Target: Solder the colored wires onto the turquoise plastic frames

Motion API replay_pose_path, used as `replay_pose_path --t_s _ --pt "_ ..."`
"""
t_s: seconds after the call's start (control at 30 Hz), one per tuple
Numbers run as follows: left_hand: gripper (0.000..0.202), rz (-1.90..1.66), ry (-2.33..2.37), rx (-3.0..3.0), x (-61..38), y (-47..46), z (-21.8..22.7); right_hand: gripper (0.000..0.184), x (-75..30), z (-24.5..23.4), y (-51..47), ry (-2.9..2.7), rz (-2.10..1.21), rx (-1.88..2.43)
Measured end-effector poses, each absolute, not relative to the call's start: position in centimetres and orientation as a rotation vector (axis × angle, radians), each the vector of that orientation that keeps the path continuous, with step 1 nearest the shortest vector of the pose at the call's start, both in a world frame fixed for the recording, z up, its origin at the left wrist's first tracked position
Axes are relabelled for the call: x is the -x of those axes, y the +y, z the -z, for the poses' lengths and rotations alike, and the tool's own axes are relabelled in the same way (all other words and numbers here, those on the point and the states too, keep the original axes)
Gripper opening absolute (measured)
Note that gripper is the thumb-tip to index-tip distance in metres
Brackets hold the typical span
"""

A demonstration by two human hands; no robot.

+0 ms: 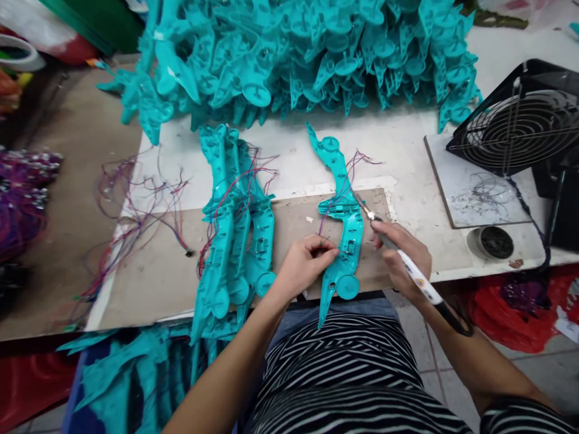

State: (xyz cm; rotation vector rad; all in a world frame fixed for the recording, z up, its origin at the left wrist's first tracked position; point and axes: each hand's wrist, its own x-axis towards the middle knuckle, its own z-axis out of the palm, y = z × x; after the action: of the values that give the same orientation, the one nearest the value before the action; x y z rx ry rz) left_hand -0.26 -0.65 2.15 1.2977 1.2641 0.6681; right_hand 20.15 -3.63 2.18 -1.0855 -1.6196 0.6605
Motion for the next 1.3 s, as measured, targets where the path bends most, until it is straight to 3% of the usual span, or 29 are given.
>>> replay_pose_path --t_s 0.17,0.77,1.3 --pt "0.009 -0.665 1.254 -1.477 0.4 -0.9 -1.5 0.023 -21.4 -3.6 -6.9 -1.766 -0.562 1.052" --pt "0.009 -0.738 1.309 -1.498 -0.4 -1.5 -1.3 0.035 -21.6 -2.3 -8.2 -1.954 -0.413 0.965" --pt "0.008 -0.706 1.316 -1.542 -0.2 -1.5 -1.0 0.028 -21.8 -2.1 -8.7 -2.058 -0.315 0.965"
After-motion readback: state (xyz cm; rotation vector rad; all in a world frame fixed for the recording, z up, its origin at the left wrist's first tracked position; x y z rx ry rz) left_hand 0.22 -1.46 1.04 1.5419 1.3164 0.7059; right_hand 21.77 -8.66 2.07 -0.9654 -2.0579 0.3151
